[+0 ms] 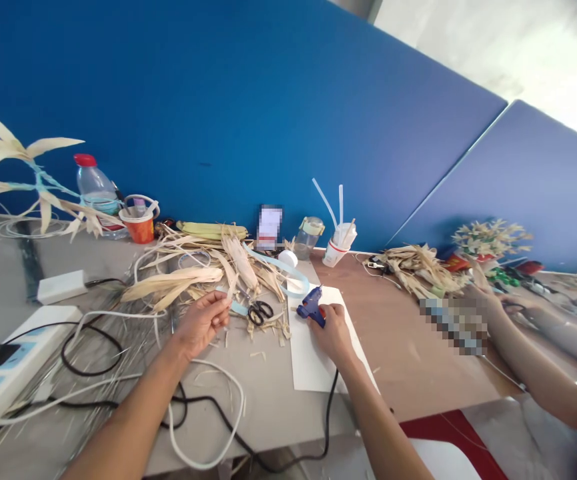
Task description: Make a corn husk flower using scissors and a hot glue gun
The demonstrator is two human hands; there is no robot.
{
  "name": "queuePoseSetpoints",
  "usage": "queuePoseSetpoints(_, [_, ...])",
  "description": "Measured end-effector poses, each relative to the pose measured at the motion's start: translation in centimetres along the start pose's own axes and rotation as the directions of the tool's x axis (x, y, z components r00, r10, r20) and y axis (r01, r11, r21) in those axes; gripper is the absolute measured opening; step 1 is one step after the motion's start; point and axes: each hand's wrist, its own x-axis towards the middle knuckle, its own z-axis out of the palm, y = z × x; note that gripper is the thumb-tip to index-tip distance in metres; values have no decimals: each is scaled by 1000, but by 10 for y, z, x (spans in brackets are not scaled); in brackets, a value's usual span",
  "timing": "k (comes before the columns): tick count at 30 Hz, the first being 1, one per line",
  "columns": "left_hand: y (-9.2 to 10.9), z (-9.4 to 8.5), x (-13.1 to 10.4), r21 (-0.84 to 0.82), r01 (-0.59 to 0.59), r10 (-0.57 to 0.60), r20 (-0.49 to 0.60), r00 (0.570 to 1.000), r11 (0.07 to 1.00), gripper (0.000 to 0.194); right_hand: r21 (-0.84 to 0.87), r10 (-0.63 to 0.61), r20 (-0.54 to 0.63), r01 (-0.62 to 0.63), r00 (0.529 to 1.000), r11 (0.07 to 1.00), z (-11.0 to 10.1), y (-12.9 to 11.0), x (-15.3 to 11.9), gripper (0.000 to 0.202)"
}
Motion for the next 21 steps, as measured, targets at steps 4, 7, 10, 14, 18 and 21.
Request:
queuePoseSetpoints(4, [0, 1, -1, 10, -14, 14, -13, 1000, 1000, 26, -58, 36, 60, -32, 998, 998, 0, 4, 0, 35])
queuePoseSetpoints(7, [0, 0, -1, 23, -18, 18, -8, 1000, 1000, 26, -119, 4, 109, 9, 994, 993, -19, -1, -1, 36])
queuePoseSetpoints(10, [-1, 0, -1, 32, -11, 11, -4, 1000, 999, 26, -15, -129, 83, 131, 988, 991, -46, -21, -5, 24])
queuePoseSetpoints(14, [-2, 0, -1, 58, 3, -4, 2, 1000, 998, 25, 458, -256, 55, 203, 965, 865, -54, -76, -7, 24])
queuePoseSetpoints(18, [-5, -1, -1, 91, 16, -19, 36, 999, 996, 20, 738, -234, 268, -43, 935, 673, -13, -132, -1, 21])
queuePoseSetpoints(21, [-7, -3, 0, 104, 12, -17, 48, 999, 994, 18, 807, -197, 351, -189, 915, 560, 19, -153, 4, 17])
